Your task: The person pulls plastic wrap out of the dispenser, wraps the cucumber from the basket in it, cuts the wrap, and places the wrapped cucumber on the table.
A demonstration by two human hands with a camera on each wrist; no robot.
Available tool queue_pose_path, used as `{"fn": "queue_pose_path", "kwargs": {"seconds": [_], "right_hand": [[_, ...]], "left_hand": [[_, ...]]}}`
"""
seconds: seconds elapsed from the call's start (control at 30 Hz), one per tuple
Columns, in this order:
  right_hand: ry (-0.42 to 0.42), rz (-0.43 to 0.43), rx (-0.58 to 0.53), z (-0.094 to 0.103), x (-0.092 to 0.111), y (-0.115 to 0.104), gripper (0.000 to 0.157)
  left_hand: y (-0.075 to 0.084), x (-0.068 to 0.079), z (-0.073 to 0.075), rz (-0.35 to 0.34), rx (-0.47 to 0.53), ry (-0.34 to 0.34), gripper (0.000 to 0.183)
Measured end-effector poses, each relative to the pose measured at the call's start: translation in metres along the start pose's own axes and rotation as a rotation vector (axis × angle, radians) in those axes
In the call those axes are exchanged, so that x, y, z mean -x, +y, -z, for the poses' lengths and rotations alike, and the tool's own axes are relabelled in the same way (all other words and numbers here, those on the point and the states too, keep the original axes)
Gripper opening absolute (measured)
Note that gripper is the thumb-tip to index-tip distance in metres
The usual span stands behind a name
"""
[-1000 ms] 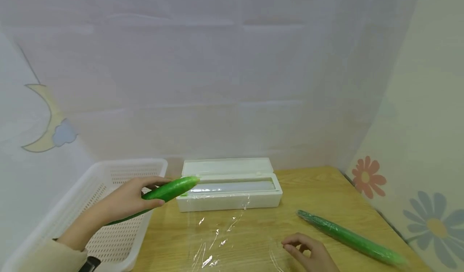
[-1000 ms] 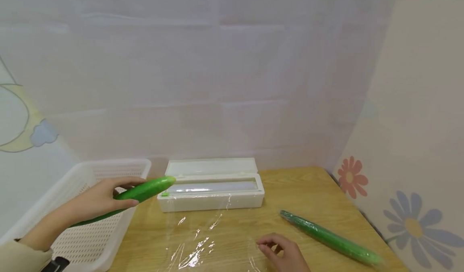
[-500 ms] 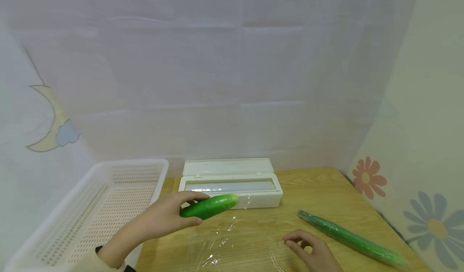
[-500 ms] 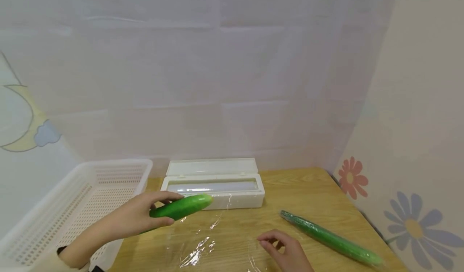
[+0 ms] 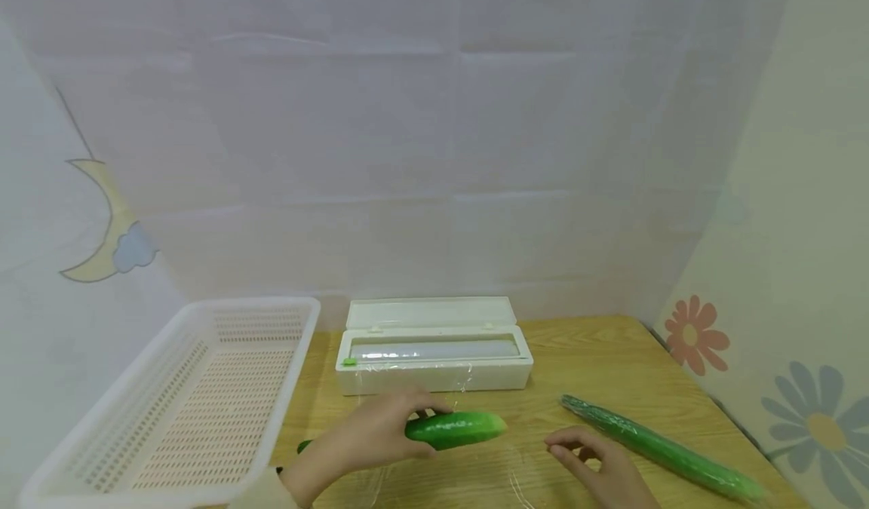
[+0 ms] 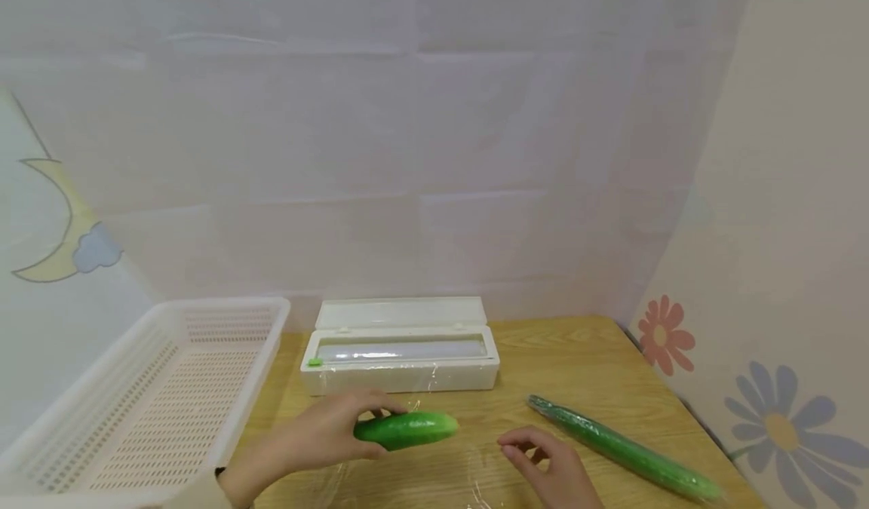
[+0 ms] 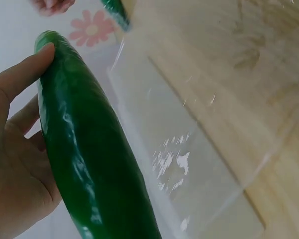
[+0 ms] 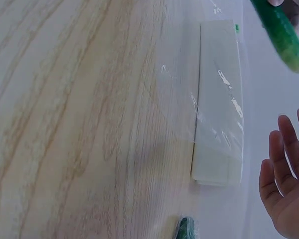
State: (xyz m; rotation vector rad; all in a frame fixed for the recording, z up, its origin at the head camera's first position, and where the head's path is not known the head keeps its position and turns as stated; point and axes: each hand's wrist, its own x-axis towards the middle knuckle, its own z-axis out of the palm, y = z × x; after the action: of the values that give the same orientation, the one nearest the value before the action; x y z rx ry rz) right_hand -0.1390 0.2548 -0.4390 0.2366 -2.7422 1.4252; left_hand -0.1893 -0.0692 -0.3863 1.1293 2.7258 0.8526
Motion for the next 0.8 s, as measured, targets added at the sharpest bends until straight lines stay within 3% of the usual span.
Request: {"fn": "queue_pose_path", "kwargs": {"seconds": [0.37,0.57,0.8], "right_hand": [[-0.009,-0.012,-0.004,0.006,-0.001,0.004,0.020],[-0.019,0.111,0.005,0.008,0.002,0.007,0.015],[-0.029,0.139,-0.012,0.007,0.002,0.010,0.015]], "left_hand": [[-0.002,-0.033,-0.059,-0.039,-0.116,-0.066,0.043],[-0.006,-0.041,-0.076,-0.063,-0.178,-0.088,0.043],[-0.010,-0.047,-0.089,-0.071,-0.155,-0.142,0.045]]}}
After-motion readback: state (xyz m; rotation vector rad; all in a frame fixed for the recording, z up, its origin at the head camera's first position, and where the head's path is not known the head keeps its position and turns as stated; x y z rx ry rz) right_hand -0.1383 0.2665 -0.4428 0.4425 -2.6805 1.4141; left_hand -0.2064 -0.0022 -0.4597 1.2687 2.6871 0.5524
